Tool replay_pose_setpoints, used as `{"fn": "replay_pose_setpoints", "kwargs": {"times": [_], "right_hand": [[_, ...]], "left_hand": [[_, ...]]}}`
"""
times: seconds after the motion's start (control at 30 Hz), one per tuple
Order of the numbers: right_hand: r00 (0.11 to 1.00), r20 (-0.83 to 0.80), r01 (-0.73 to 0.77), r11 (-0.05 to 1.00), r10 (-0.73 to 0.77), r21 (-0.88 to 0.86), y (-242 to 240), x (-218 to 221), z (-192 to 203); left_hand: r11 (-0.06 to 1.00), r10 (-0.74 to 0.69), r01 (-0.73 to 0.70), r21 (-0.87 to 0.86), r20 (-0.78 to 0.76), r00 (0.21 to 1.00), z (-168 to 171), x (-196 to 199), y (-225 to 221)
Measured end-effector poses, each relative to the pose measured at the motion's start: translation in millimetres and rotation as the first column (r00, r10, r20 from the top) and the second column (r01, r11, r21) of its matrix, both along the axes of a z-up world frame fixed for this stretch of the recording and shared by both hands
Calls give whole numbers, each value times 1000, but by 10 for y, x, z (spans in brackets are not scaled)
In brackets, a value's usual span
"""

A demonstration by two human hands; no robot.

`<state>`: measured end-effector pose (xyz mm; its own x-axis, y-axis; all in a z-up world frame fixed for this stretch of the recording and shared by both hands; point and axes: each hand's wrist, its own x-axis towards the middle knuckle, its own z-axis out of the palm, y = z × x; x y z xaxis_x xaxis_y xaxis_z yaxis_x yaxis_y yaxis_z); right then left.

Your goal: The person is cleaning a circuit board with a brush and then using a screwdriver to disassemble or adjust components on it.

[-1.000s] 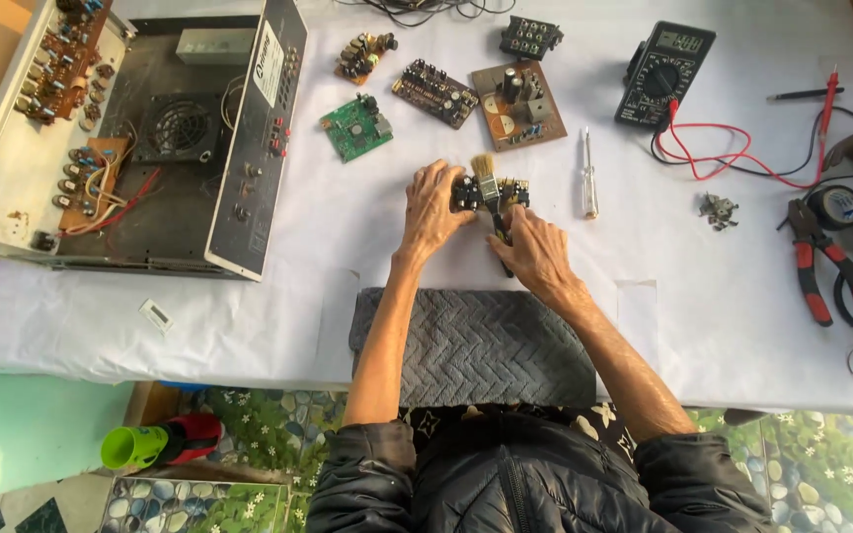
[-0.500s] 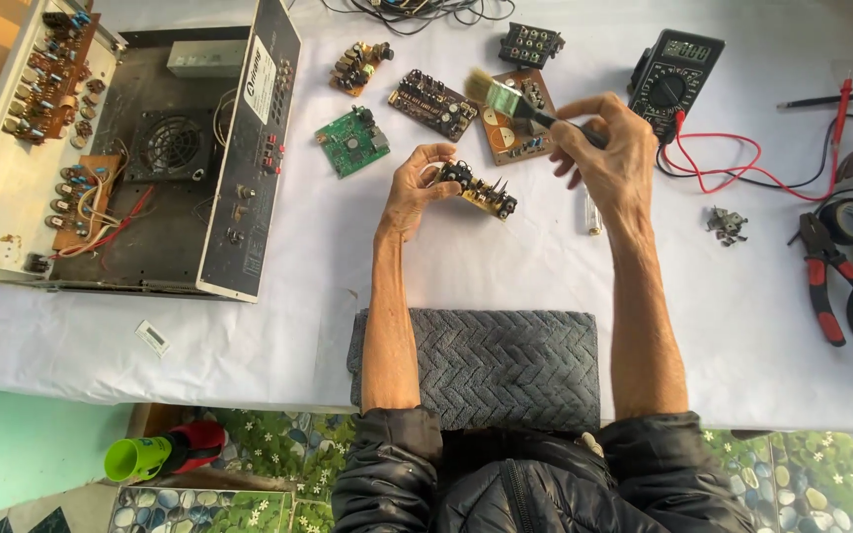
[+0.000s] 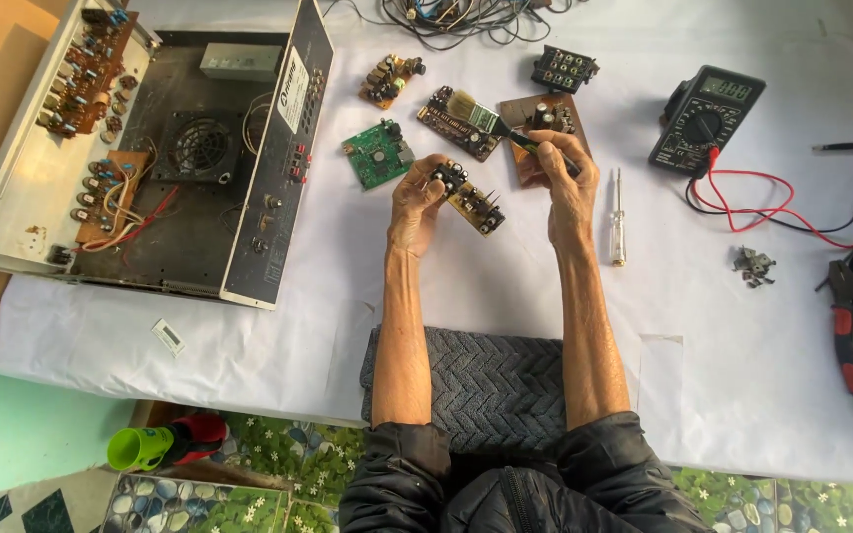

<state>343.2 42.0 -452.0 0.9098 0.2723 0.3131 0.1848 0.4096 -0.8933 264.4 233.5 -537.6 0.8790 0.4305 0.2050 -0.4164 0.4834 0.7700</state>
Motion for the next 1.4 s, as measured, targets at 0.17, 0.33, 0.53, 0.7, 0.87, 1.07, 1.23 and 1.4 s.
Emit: {"fn": "replay_pose_setpoints", "kwargs": {"times": [0.17,0.33,0.53,0.7,0.87,1.07,1.23,1.4], "right_hand": [[993,-3,-115,993,116,37,208,-39,-179],[988,-98,-106,989,116,103,179,51,-314],[982,-153,-83,980,112,181,113,135,-330],[985,-137,-80,978,107,191,94,232,-425],[988,-151,-1,979,33,206,87,287,-449],[992,-115,71,982,-51,174,76,218,-335],[987,-67,156,971,-146,180,49,275,-406],[986,-31,164,971,-162,171,94,180,-242]], "left_hand": [[978,-88,112,-176,136,987,-99,107,-80],[935,-98,139,-327,139,985,-72,60,-131],[776,-102,163,-609,134,986,-215,143,-89],[715,-162,248,-654,191,968,42,64,-207],[759,-241,321,-566,214,947,130,55,-231],[859,-192,206,-469,79,978,295,-25,-242],[921,-120,103,-376,-22,993,324,-21,-225],[934,-92,82,-348,-13,996,235,29,-243]]}}
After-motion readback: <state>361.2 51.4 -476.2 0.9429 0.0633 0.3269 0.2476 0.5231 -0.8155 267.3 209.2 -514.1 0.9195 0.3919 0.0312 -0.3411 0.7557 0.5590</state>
